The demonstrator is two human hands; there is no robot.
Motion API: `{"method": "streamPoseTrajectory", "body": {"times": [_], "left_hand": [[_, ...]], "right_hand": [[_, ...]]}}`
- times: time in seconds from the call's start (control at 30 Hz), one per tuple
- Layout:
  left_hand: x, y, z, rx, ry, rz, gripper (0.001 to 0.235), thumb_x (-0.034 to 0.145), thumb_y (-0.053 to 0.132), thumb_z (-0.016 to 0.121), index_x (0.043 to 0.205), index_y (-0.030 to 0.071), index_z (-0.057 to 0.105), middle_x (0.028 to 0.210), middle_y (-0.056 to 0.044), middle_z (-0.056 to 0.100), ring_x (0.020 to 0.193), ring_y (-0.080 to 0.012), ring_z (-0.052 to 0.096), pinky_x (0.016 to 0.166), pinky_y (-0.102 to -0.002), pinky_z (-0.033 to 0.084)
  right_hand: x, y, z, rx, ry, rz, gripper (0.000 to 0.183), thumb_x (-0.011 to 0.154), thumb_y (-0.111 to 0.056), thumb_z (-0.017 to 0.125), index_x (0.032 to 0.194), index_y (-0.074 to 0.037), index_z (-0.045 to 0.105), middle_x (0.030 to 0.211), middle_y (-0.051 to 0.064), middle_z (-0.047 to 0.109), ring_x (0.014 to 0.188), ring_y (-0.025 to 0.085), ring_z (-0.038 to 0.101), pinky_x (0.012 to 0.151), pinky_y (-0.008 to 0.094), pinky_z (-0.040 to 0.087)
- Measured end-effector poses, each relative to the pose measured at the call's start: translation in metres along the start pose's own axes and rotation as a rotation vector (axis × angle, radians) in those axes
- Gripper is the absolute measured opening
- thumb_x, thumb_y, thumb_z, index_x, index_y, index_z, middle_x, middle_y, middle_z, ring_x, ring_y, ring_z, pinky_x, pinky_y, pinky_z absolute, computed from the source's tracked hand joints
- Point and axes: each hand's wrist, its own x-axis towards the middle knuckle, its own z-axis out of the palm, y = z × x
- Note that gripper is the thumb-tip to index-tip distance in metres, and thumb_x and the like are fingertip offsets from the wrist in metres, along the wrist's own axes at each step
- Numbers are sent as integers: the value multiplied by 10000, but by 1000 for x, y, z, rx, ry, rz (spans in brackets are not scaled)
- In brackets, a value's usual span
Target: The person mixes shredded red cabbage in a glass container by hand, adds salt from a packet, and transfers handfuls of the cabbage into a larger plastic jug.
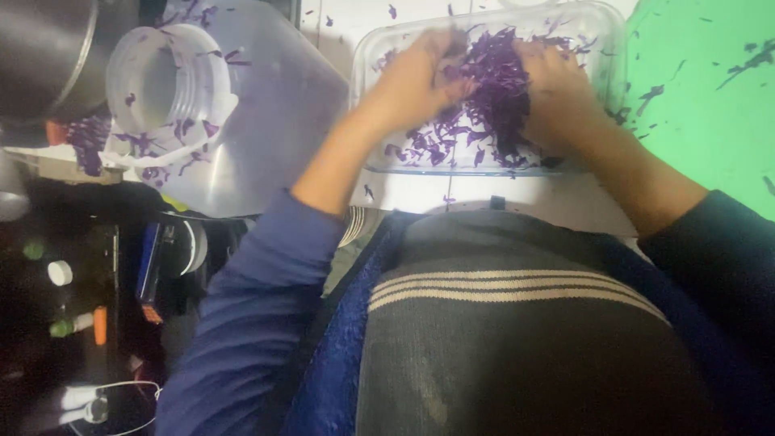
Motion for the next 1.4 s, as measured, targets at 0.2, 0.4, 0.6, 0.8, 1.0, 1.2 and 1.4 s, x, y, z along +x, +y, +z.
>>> {"method": "streamPoseTrajectory", "body": {"times": [0.2, 0.4, 0.6, 0.8, 1.0, 1.2, 1.4], "left_hand": [[-37, -69, 40, -56, 283, -299, 769, 892, 443, 725, 1438, -46, 493, 1386, -253, 602, 1282, -389, 611, 1128, -415, 465], [-4, -152, 157, 207, 429, -183, 727, 1196, 499, 453, 1593, -86, 286, 1598, -361, 388, 1504, -500, 361, 1236, -501, 283], [-8, -67, 63, -439, 361, -457, 768, 1106, 563, 241, 1531, -66, 363, 1451, -270, 518, 1393, -366, 535, 1219, -424, 391], [2, -87, 93, -288, 69, -145, 642, 1177, 446, 334, 1566, -64, 360, 1622, -312, 340, 1512, -447, 299, 1243, -500, 231], [-26, -57, 18, 59, -84, 217, 1177, 668, 529, 900, 1521, -67, 350, 1542, -297, 378, 1452, -490, 320, 1210, -550, 262], [-2, -67, 66, 369, -115, 265, 1268, 502, 567, 956, 1406, -124, 396, 1440, -297, 418, 1321, -476, 460, 1080, -554, 399], [6, -104, 78, 425, -166, 70, 315, 947, 153, 717, 1229, 70, 601, 1234, -175, 668, 1053, -367, 683, 877, -469, 542]], "right_hand": [[-11, 11, 9, 153, 162, 92, 1062, 824, -355, 889, 1572, 65, 263, 1587, 390, 254, 1480, 521, 219, 1194, 601, 227], [17, -41, 21, 720, 127, 372, 644, 995, -387, 629, 1508, -25, 486, 1448, 266, 593, 1371, 389, 592, 1200, 463, 478], [30, 36, 46, 917, 412, -2, 599, 984, -221, 658, 1474, 9, 402, 1472, 229, 464, 1365, 351, 525, 1143, 435, 517], [48, -4, 41, 341, -7, 46, 539, 972, -184, 678, 1469, -42, 525, 1437, 207, 540, 1333, 363, 515, 1146, 478, 418], [5, 9, -26, 152, -81, -357, 1018, 619, -145, 797, 1534, -20, 369, 1536, 287, 419, 1380, 469, 411, 1112, 514, 374], [37, -49, -7, -47, -222, -97, 995, 626, -327, 918, 1418, -25, 397, 1292, 207, 574, 1250, 407, 520, 1073, 565, 392], [46, 2, 26, 12, -4, -253, 287, 932, -190, 701, 1170, -48, 628, 1050, 206, 688, 935, 431, 669, 794, 497, 544]]}}
